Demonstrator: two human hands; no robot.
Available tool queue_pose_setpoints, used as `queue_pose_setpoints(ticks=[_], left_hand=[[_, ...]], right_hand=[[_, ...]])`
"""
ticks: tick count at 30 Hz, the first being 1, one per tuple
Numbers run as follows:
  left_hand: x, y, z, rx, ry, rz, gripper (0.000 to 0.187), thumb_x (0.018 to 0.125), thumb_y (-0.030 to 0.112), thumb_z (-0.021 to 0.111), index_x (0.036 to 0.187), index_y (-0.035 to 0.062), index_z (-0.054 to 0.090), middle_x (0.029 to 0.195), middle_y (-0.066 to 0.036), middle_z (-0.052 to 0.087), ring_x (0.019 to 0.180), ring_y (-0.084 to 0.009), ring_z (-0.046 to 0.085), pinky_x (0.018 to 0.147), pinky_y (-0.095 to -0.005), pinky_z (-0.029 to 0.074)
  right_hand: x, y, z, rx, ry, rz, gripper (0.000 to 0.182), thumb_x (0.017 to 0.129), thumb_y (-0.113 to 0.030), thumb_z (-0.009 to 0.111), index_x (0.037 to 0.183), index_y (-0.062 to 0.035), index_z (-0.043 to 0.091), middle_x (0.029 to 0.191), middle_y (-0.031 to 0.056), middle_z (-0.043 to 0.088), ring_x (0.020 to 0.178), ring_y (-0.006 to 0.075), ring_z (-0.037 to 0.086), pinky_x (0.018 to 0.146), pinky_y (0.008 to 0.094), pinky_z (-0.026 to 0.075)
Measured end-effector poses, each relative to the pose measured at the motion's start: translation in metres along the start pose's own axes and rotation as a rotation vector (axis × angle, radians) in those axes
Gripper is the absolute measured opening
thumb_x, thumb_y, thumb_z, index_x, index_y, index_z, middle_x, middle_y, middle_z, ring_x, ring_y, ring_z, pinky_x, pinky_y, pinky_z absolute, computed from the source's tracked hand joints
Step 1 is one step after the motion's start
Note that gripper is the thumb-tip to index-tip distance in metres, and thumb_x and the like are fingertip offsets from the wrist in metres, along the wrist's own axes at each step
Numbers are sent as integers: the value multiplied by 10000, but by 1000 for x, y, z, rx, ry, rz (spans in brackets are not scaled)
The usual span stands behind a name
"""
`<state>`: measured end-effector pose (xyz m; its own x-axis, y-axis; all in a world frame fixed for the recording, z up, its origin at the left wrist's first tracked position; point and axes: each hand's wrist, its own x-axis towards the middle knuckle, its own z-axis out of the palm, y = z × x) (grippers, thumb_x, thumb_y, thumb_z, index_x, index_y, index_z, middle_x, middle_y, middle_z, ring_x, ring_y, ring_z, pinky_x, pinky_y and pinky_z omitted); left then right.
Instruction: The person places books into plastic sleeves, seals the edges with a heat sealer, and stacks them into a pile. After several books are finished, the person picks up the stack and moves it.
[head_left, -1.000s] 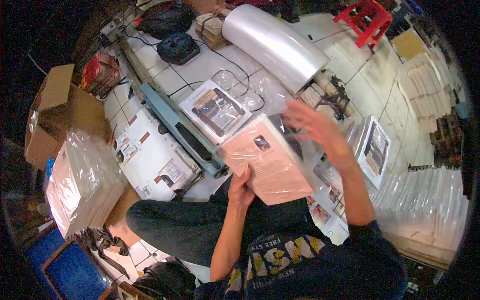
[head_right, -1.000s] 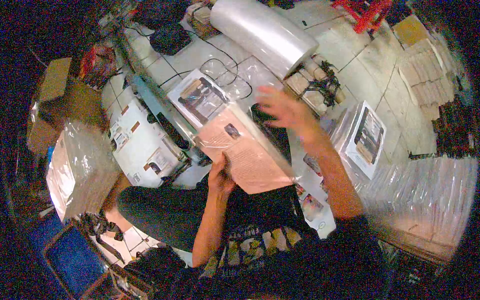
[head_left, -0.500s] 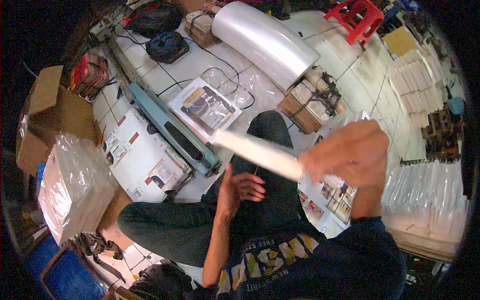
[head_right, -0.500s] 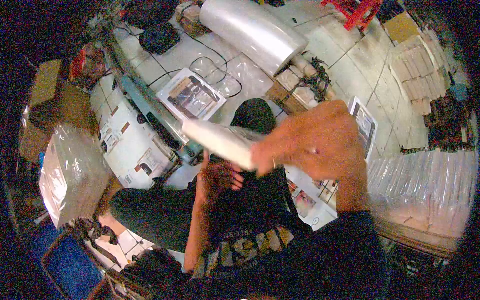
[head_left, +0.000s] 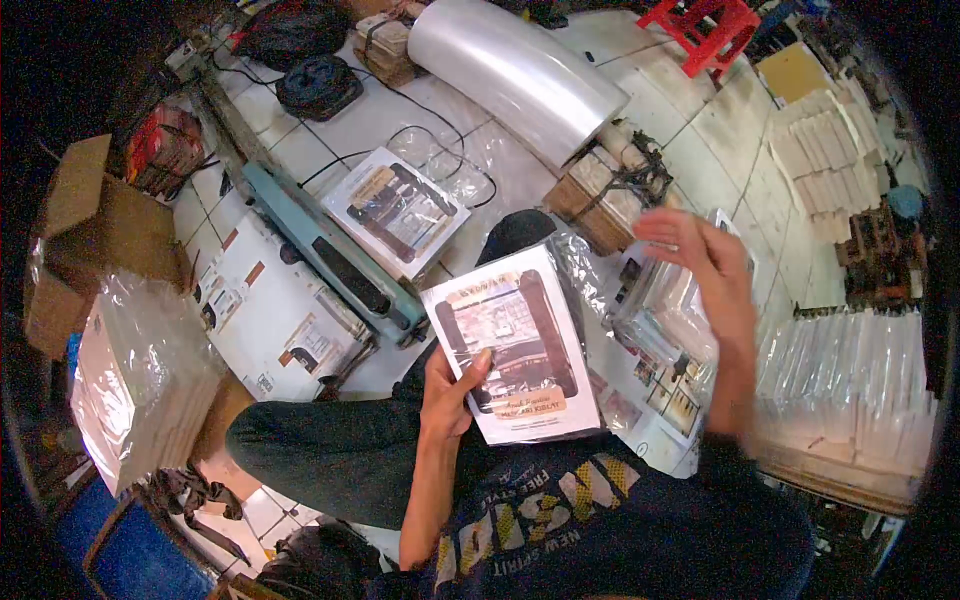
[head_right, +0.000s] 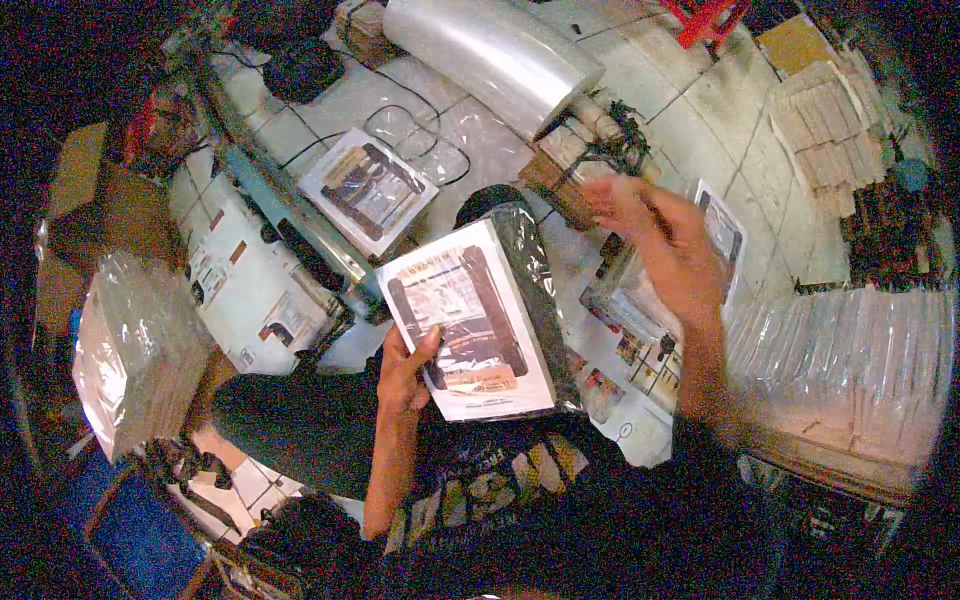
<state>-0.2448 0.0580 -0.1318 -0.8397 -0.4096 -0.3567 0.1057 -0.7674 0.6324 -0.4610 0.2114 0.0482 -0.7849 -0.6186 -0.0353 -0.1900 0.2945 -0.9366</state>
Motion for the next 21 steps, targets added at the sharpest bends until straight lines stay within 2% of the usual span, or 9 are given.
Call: queue_pose_setpoints(ticks=[1,3,5,6,9,11,14,18,21], left_hand=[[-1,-2,-4,2,20,29,461,841,96,704,1232,-32,497,1143,-123,623,988,-174,616,882,-327,492],[-4,0,-8,19,105,40,439,840,79,677,1229,-20,498,1146,-124,618,1006,-209,609,905,-364,480],[-3,3,-13,16,170,54,437,843,82,677,1229,-20,498,1146,-124,617,1003,-207,608,904,-361,481],[-3,4,-16,14,229,67,435,846,85,677,1229,-19,498,1145,-124,616,1001,-205,607,902,-358,481],[0,4,-35,61,299,100,450,843,100,689,1236,-11,501,1140,-119,619,1000,-202,606,898,-344,483],[2,17,-45,113,296,172,442,846,107,702,1225,-17,511,1102,-92,633,985,-159,602,878,-310,478],[7,43,-80,231,365,272,429,836,137,720,1194,-18,543,1078,-82,636,956,-152,586,865,-311,472],[23,120,-117,256,530,233,426,828,111,708,1186,-29,525,1054,-142,639,924,-220,636,801,-361,545],[51,164,-161,170,427,276,411,838,77,684,1189,-46,509,1062,-144,638,909,-233,647,783,-384,559]], right_hand=[[-1,19,4,11,-3,0,339,936,-301,563,1141,-44,646,1122,128,657,1031,212,636,879,361,513],[-6,59,13,323,-194,585,425,942,-367,560,1150,-2,617,1149,141,637,1059,250,611,921,381,479],[-29,110,20,276,-316,783,419,917,-305,619,1169,30,596,1067,167,662,982,245,644,864,355,522],[-37,105,29,268,-337,788,419,917,-305,619,1169,30,596,1067,167,662,982,245,644,864,355,522],[-49,92,56,103,-700,634,354,909,-196,636,1140,71,600,965,177,680,844,205,680,727,313,573],[-38,95,74,109,-510,643,307,844,-138,713,1051,79,643,878,163,687,731,189,686,655,274,580],[-8,107,117,160,-555,503,280,858,-163,701,992,81,666,868,142,686,730,181,683,667,276,578],[41,106,192,229,-658,413,296,857,-171,699,980,95,652,857,141,683,716,188,681,667,283,577],[87,129,243,472,-689,321,179,837,-4,642,970,115,641,889,181,677,744,236,689,666,325,590]])
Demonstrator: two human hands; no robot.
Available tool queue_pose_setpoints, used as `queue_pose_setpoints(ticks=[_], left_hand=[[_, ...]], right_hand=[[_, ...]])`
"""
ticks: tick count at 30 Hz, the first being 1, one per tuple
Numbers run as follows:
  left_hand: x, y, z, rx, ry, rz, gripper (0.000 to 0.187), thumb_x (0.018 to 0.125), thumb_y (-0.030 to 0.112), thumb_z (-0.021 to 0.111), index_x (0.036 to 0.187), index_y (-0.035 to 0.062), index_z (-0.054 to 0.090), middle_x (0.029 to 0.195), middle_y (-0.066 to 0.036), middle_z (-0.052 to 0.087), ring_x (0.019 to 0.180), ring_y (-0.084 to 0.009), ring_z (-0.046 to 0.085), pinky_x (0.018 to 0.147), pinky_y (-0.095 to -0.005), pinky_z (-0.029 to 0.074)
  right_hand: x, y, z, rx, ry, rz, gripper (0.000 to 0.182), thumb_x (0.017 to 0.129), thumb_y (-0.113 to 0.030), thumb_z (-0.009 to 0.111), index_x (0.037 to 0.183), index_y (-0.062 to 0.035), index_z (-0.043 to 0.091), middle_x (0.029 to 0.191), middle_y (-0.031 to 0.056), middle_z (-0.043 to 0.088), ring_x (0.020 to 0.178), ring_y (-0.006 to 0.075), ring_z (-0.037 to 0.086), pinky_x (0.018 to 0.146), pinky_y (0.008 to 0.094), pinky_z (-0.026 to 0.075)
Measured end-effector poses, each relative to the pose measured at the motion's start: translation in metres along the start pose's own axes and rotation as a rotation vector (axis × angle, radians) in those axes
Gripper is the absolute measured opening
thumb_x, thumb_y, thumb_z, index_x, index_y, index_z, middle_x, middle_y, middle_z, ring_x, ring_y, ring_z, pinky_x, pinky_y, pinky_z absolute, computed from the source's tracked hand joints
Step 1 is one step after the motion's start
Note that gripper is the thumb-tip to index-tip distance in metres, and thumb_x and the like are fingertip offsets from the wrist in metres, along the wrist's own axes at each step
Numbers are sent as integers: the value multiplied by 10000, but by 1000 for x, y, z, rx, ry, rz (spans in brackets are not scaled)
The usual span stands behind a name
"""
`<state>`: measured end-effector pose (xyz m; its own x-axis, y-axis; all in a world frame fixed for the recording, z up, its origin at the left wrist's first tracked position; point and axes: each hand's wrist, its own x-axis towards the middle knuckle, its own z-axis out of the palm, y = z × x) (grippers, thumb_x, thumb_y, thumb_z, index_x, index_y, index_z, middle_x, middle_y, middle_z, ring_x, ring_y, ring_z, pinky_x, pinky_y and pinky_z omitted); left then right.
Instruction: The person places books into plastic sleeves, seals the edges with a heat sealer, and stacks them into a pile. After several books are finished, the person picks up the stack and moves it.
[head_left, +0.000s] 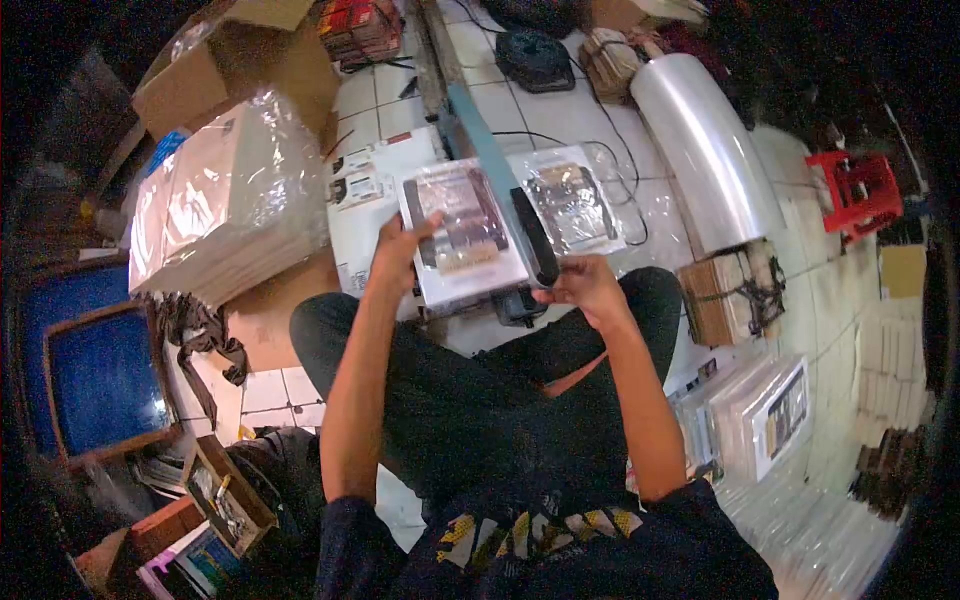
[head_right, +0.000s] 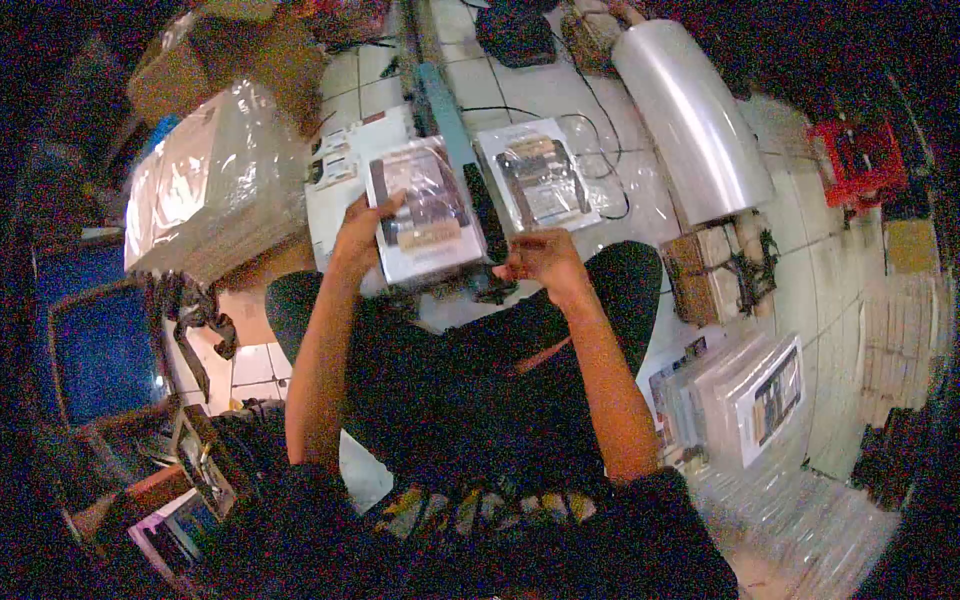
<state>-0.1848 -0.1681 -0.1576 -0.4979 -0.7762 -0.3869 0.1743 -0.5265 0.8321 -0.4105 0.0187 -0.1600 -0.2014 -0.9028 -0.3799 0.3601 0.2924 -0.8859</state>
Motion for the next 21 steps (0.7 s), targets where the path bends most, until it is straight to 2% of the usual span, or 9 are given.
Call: queue_pose_setpoints(ticks=[6,11,13,14,15,17,18,20,21], left_hand=[[51,0,-32,-32,-26,50,403,821,104,714,1169,-8,544,1032,-111,661,851,-237,659,774,-398,562],[56,-8,-37,-42,21,31,422,812,94,723,1185,14,541,1049,-113,655,881,-233,652,771,-405,565],[52,-6,-33,-71,33,42,398,807,42,703,1168,-22,548,1046,-128,649,890,-226,640,768,-377,554],[52,-8,-34,-36,49,51,395,813,49,699,1170,-27,546,1046,-132,649,908,-224,637,778,-369,548],[48,-4,-32,-41,53,44,395,813,49,699,1170,-27,546,1046,-132,649,908,-224,637,778,-369,548],[40,9,-23,13,87,-24,391,818,51,695,1170,-29,546,1059,-135,645,925,-222,634,788,-364,543],[45,3,-28,34,50,36,404,819,69,701,1179,-24,543,1074,-135,641,928,-225,635,793,-366,542],[56,-6,-36,29,52,13,420,805,59,712,1185,-4,545,1060,-123,651,907,-231,644,776,-380,553],[57,-5,-35,16,65,-2,439,791,50,724,1191,16,547,1046,-111,661,887,-237,652,758,-394,565]], right_hand=[[65,7,-2,-429,55,-30,162,814,-13,659,917,112,660,765,147,682,609,172,667,555,300,572],[75,15,-15,-423,81,-70,185,818,-61,668,927,87,675,756,116,684,547,170,636,520,301,544],[76,9,-19,-865,219,-269,161,837,-67,649,937,52,690,754,90,687,564,178,625,559,293,523],[46,-39,20,-926,265,-357,237,905,-160,591,1031,23,673,864,99,695,693,157,634,633,276,506],[35,-68,42,-930,261,-350,237,905,-160,591,1031,23,673,864,99,695,693,157,634,633,276,506],[27,-97,67,-569,414,-245,430,940,-327,538,1172,32,585,1002,216,676,924,274,664,820,361,502],[24,-95,75,-566,423,-240,430,940,-327,538,1172,32,585,1002,216,676,924,274,664,820,361,502],[18,-87,93,-879,461,-536,599,961,-435,470,1313,48,433,1222,284,545,1133,373,545,978,437,405],[14,-81,101,-958,455,-454,662,958,-430,466,1361,77,330,1327,336,404,1233,462,399,1058,489,298]])
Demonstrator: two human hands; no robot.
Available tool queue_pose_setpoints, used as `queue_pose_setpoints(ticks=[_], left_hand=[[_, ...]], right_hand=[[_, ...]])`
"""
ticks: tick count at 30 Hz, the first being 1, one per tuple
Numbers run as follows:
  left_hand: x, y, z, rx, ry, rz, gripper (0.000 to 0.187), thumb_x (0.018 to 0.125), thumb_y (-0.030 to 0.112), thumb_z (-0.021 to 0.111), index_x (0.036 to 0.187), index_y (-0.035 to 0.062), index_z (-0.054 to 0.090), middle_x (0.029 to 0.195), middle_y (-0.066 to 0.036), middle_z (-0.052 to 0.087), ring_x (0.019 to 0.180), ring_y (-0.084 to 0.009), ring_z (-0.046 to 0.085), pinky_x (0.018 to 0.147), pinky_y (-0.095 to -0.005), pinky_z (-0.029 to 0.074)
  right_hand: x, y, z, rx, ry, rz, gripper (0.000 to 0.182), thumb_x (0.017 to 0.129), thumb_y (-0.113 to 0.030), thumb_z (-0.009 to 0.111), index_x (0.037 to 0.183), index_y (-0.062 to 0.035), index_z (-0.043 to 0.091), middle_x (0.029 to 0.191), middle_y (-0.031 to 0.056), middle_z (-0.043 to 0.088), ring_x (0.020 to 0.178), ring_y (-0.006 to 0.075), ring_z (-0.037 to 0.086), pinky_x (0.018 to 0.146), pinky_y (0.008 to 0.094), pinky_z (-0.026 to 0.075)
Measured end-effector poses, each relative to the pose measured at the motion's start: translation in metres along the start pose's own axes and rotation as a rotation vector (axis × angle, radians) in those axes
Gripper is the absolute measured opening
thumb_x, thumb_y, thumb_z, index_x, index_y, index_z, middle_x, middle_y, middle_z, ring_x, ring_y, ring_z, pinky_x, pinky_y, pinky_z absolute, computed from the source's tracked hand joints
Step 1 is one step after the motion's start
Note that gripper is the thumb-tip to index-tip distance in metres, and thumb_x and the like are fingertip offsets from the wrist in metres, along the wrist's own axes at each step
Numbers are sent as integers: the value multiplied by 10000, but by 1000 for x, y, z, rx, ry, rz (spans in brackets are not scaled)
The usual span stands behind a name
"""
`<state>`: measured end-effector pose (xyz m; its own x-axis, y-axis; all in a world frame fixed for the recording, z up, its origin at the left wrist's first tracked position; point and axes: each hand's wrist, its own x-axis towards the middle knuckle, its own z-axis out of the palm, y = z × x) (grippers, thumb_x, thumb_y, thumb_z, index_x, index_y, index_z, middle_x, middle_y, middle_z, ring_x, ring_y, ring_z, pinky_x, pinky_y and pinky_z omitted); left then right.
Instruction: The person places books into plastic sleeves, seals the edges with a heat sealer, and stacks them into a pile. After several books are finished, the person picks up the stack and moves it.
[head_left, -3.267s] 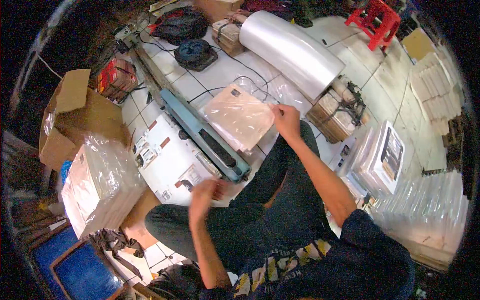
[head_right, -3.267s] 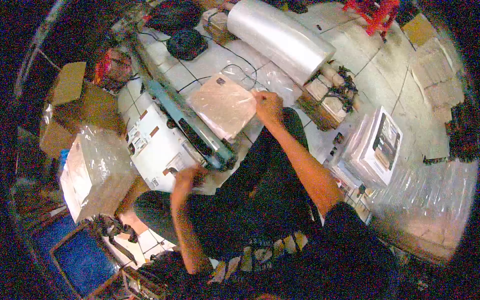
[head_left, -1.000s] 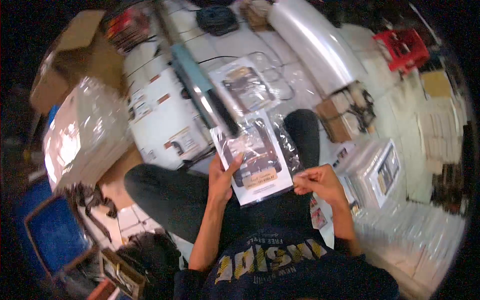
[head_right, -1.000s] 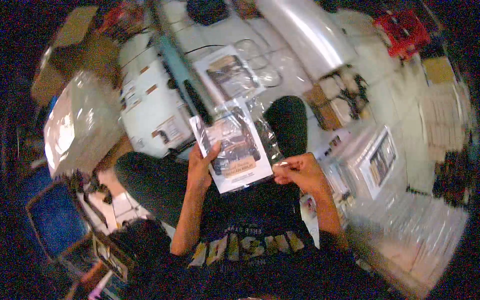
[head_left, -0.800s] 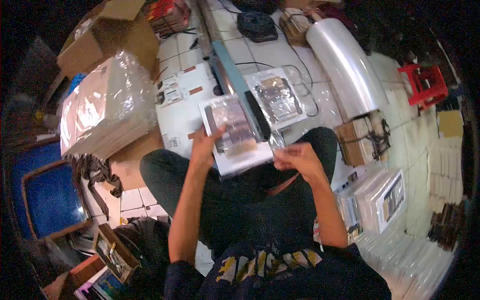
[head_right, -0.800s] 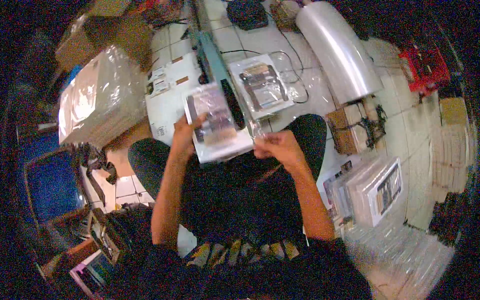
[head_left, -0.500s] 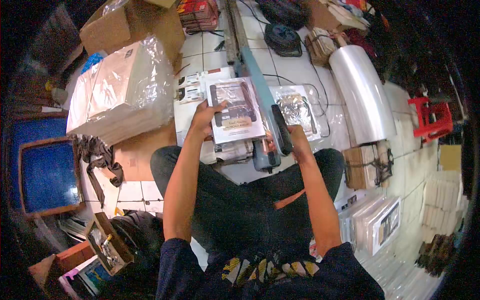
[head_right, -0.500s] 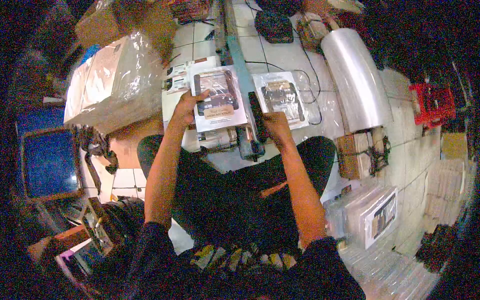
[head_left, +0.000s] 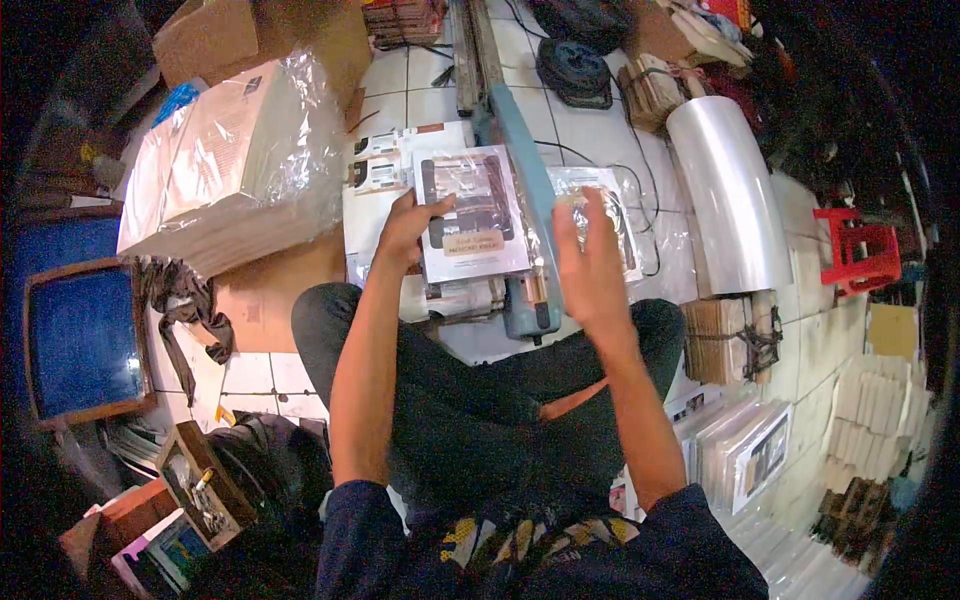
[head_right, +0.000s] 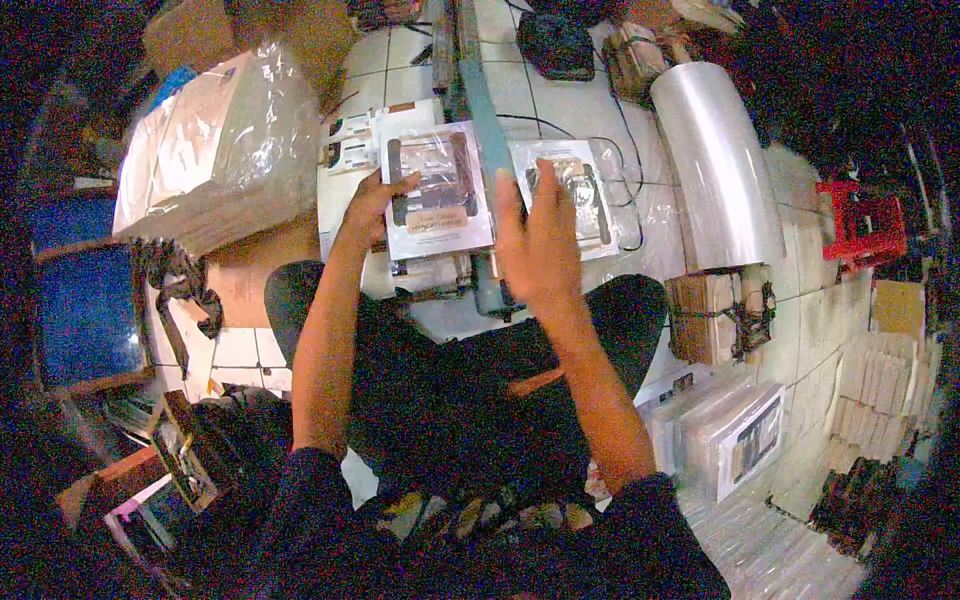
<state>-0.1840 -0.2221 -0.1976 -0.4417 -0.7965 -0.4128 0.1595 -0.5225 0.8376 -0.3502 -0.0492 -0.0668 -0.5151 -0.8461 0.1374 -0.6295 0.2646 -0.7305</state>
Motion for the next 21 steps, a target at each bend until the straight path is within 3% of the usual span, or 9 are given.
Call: queue_pose_setpoints(ticks=[2,8,19,21], left_hand=[[1,-1,0,-7,7,-14,434,794,44,719,1190,12,545,1054,-116,659,889,-235,652,762,-395,564],[-4,0,3,-3,-5,15,411,808,51,710,1181,0,545,1035,-113,660,861,-231,655,747,-396,565],[-7,3,7,42,63,-24,403,802,85,719,1155,-19,554,1025,-132,658,870,-236,656,744,-366,562],[-16,15,8,48,110,7,398,802,86,719,1152,-14,558,1017,-131,660,862,-231,657,731,-363,562]], right_hand=[[-7,13,12,-136,24,-125,659,950,-410,482,1339,101,332,1277,363,424,1196,512,400,1056,518,293],[-21,52,41,-187,70,-117,621,933,-391,519,1292,91,364,1255,363,430,1206,545,360,1051,571,261],[-22,68,51,-22,158,-156,452,946,-283,514,1270,25,441,1248,312,467,1200,508,383,1057,545,261],[-23,69,49,-90,182,-279,445,950,-290,506,1266,16,447,1239,309,474,1192,503,393,1053,542,268]])
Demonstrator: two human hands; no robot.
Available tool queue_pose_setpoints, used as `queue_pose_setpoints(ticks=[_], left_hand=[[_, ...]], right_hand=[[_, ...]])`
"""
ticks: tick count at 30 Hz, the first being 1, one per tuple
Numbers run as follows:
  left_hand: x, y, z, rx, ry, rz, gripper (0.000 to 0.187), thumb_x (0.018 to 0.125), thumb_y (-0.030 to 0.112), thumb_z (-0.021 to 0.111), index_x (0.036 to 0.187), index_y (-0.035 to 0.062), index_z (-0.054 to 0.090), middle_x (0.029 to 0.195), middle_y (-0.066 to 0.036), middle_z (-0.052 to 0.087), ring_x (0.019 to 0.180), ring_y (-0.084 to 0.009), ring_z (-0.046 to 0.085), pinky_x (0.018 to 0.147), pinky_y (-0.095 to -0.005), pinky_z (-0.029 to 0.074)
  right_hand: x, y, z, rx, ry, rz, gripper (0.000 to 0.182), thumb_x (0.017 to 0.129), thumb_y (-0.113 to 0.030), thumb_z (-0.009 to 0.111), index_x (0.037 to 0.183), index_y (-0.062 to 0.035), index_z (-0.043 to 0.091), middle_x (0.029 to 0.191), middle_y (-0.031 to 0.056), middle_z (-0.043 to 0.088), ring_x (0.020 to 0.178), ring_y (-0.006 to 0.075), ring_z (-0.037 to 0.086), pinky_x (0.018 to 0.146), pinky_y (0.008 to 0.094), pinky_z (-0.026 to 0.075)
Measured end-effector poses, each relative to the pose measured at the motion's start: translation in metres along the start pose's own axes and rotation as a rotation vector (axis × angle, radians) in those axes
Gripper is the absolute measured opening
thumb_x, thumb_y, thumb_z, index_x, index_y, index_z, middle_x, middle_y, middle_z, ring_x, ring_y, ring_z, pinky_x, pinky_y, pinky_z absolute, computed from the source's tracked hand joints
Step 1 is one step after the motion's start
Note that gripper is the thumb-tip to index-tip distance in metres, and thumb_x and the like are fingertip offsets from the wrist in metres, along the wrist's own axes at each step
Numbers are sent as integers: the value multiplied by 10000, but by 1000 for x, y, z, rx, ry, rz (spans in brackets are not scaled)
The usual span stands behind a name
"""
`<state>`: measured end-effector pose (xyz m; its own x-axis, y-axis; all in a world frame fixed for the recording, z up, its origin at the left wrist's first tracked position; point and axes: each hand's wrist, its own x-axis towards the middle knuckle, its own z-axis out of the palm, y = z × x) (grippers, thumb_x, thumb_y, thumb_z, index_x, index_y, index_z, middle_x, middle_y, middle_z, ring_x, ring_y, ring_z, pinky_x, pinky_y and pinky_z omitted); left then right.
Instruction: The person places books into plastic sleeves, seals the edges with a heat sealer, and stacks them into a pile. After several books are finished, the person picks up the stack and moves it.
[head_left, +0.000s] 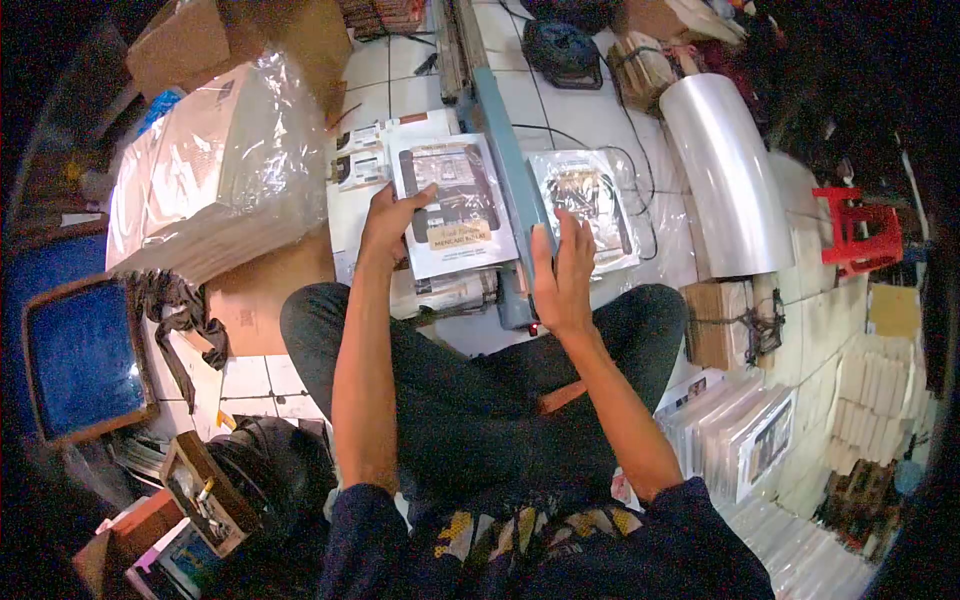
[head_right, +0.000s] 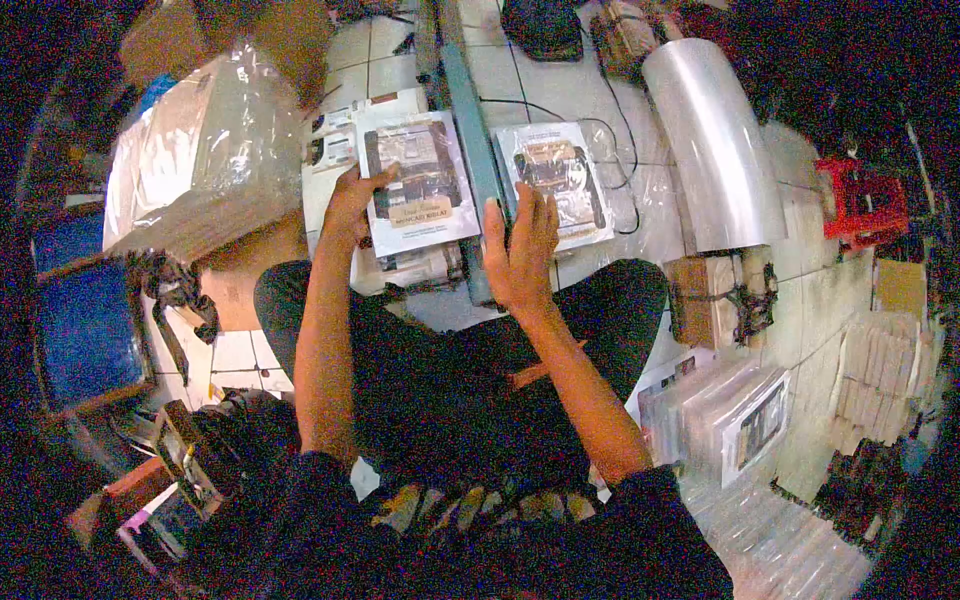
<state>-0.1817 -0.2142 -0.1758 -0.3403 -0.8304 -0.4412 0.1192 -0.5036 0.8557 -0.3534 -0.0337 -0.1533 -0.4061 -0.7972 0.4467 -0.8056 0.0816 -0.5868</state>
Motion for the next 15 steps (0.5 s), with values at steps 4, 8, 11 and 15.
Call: queue_pose_setpoints(ticks=[4,8,11,15], left_hand=[[-11,6,-21,-94,171,115,365,820,78,698,1154,11,568,967,-124,665,824,-206,645,697,-347,539],[-19,24,-20,-200,280,283,378,847,88,671,1187,4,530,1019,-115,644,888,-202,623,778,-329,512],[-12,21,-28,-282,256,407,371,856,114,670,1176,55,490,1067,-112,618,909,-241,634,749,-378,547],[-20,25,-20,-359,276,405,427,846,125,689,1213,59,482,1097,-108,615,928,-242,631,768,-370,546]], right_hand=[[29,-31,-28,71,-41,170,432,960,-310,484,1263,-3,463,1221,295,490,1176,483,419,1035,528,301],[59,-35,-51,40,-32,53,445,960,-329,470,1250,8,486,1259,255,501,1193,435,435,1031,497,319],[70,5,-53,181,-82,209,406,926,-259,548,1254,-23,506,1245,204,540,1158,366,500,998,475,374],[69,38,-35,275,-324,164,505,806,-77,689,1281,-100,518,1198,158,591,1060,279,592,892,380,483]])
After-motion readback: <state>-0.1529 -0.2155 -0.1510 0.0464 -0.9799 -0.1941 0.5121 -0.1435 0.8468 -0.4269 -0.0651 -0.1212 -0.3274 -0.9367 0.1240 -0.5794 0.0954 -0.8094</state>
